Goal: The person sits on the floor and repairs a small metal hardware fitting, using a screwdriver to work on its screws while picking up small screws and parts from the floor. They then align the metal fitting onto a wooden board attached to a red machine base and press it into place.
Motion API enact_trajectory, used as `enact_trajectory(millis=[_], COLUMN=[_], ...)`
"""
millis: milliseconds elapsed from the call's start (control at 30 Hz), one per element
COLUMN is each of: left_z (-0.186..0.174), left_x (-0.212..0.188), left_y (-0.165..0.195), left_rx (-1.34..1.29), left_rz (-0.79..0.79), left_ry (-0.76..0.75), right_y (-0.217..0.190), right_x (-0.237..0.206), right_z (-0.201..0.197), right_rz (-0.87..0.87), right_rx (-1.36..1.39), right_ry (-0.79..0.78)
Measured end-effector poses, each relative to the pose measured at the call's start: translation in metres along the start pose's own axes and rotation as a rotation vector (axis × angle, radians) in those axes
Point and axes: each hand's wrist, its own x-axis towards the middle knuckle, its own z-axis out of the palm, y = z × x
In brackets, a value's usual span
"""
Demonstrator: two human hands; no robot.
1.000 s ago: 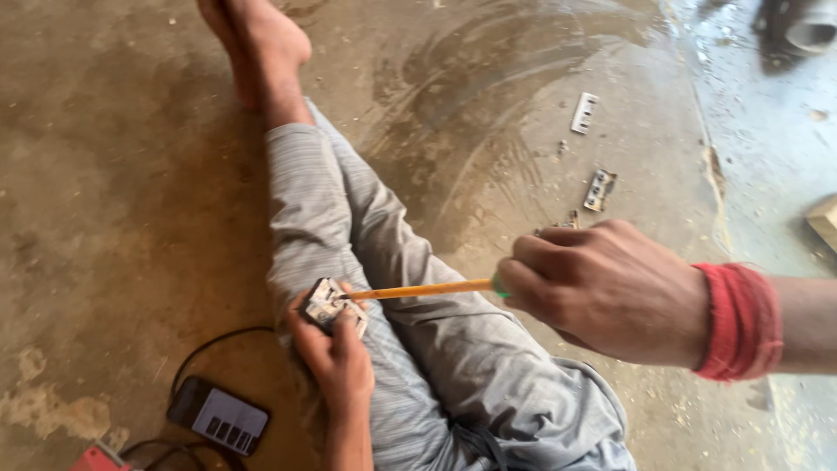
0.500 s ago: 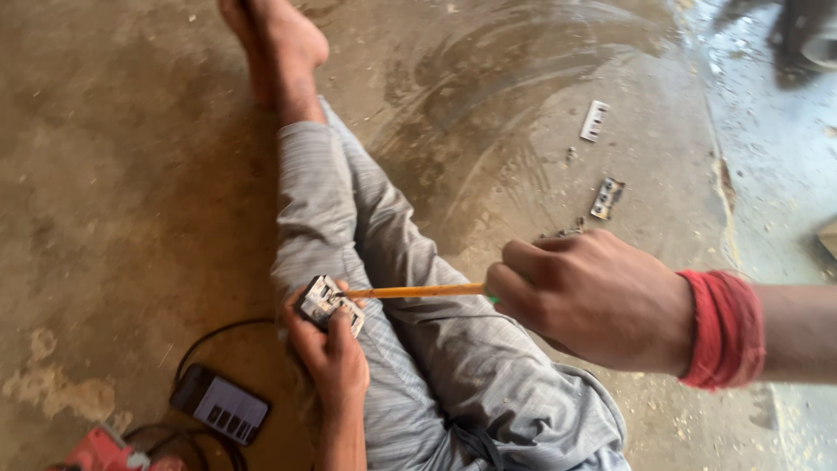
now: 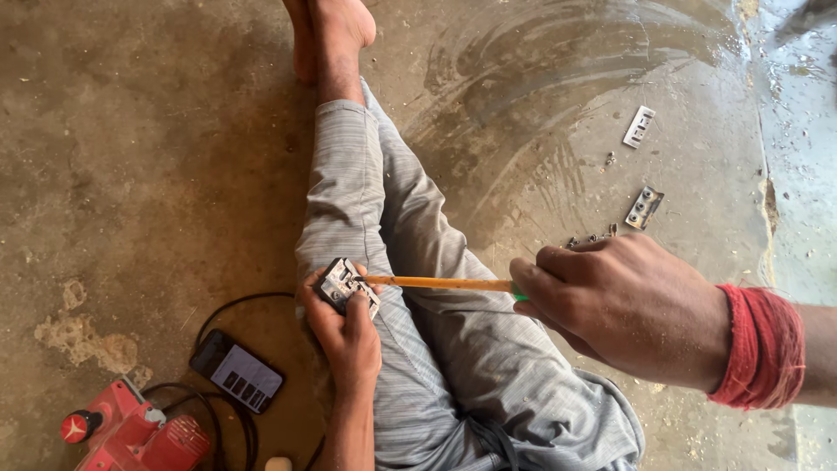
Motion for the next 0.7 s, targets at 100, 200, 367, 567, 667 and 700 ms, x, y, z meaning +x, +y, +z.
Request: enact_trajectory(millis=[100, 200, 367, 567, 667, 700], left_z=[0.000, 0.001, 0.006, 0.005, 0.005, 0.005], left_x=[0.001, 0.002, 0.004, 0.006, 0.006, 0.006], left_y=[-0.001, 0.000, 0.004, 0.010, 0.010, 0.011], left_rx=[-0.001, 0.039, -0.052, -0.081, -0.070, -0.064], left_rz=[0.001, 0.024, 0.007, -0.013, -0.008, -0.004], left_ry=[-0.029, -0.050, -0.038, -0.050, -0.072, -0.086], right_y=[-0.001, 0.001, 0.000, 0.006, 0.003, 0.001], right_x=[0.001, 0.001, -0.014, -0.008, 0.000, 0.002], right_z=[-0.005, -0.005, 0.011, 0.013, 0.004, 0.000], right_rz=[0.197, 0.211, 0.022, 0.053, 0.201, 0.226], right_rx=[0.046, 0.121, -0.062, -0.139, -0.124, -0.104], right_ry=[-0.203, -0.121, 0.018, -0.259, -0.434, -0.445])
